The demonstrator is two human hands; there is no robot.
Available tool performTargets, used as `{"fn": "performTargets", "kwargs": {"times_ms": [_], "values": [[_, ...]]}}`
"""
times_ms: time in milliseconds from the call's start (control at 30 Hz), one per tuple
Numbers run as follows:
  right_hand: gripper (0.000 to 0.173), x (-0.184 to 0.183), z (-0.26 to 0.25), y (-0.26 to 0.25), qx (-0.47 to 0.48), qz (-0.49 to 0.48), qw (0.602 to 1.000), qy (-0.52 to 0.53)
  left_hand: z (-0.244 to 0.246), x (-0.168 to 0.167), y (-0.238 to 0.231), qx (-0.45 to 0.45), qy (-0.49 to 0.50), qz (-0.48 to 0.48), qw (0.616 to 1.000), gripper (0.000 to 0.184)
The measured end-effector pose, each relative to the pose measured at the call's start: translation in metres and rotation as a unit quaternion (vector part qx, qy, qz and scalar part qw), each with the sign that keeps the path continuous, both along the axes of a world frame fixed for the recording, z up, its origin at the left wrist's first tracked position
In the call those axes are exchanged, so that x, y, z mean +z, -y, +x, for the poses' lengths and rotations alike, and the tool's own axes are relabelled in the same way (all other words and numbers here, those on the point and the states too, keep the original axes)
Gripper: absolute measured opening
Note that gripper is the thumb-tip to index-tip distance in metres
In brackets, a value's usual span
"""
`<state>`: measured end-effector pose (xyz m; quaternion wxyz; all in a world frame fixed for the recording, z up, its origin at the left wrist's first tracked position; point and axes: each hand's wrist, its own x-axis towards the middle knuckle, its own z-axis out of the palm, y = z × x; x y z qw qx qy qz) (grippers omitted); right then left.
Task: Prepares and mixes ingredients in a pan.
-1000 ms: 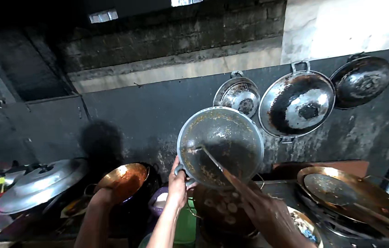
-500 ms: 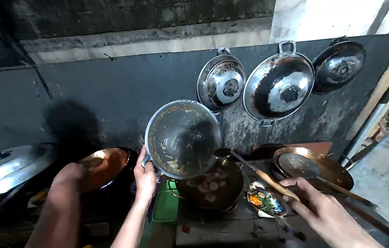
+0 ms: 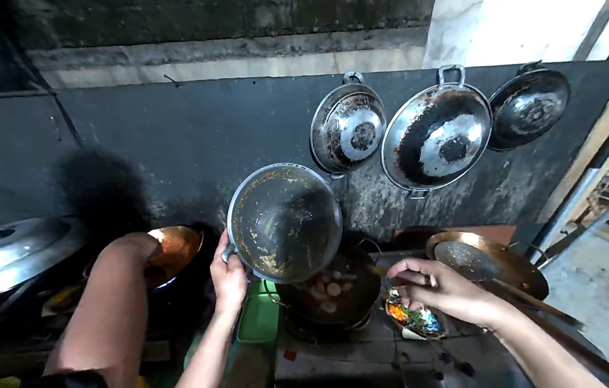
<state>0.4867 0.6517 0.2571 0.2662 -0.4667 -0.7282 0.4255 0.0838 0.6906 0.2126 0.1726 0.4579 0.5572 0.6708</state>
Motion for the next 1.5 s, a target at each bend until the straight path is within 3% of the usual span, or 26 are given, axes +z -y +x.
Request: {"fn": "performTargets", "kwargs": {"times_ms": [67,167,300,433,533,633,733,833,1067,1500], "values": [[0.023,-0.007,-0.009,0.002,-0.006,0.12,0.993,0.014,-0.002,0.0,0.0,0.009,0.0,-0.003,1.0,0.054],[0.025,-0.005,-0.028,0.006,-0.059,0.291,0.945,0.135,-0.005,0.001,-0.001,0.004,0.004,-0.005,1.0,0.055],[0.022,0.011,-0.046,-0.006,-0.075,0.408,0.888,0.197,-0.004,0.0,-0.005,0.002,0.013,-0.006,1.0,0.055],[0.024,0.002,-0.047,-0.024,-0.065,0.424,0.874,0.228,-0.001,0.0,-0.007,0.013,0.016,-0.003,1.0,0.055],[0.021,-0.015,-0.047,-0.024,-0.106,0.402,0.894,0.166,0.002,-0.002,-0.007,0.017,0.024,-0.015,0.999,0.054],[0.019,-0.018,-0.044,-0.018,-0.089,0.384,0.913,0.105,0.002,0.0,-0.006,0.012,0.019,-0.024,0.999,0.055],[0.019,-0.007,-0.044,-0.003,-0.051,0.439,0.89,0.114,0.002,0.0,-0.008,0.002,0.033,-0.019,0.999,0.056],[0.021,0.001,-0.042,-0.002,-0.095,0.461,0.872,0.134,0.002,-0.001,-0.014,0.004,0.052,-0.012,0.999,0.056],[0.022,-0.004,-0.05,-0.032,-0.229,0.38,0.891,0.099,0.0,-0.005,-0.015,0.01,0.006,0.0,1.0,0.056],[0.029,-0.025,-0.054,-0.033,-0.248,0.319,0.912,0.066,-0.002,-0.001,-0.007,0.002,0.006,-0.02,1.0,0.057]]}}
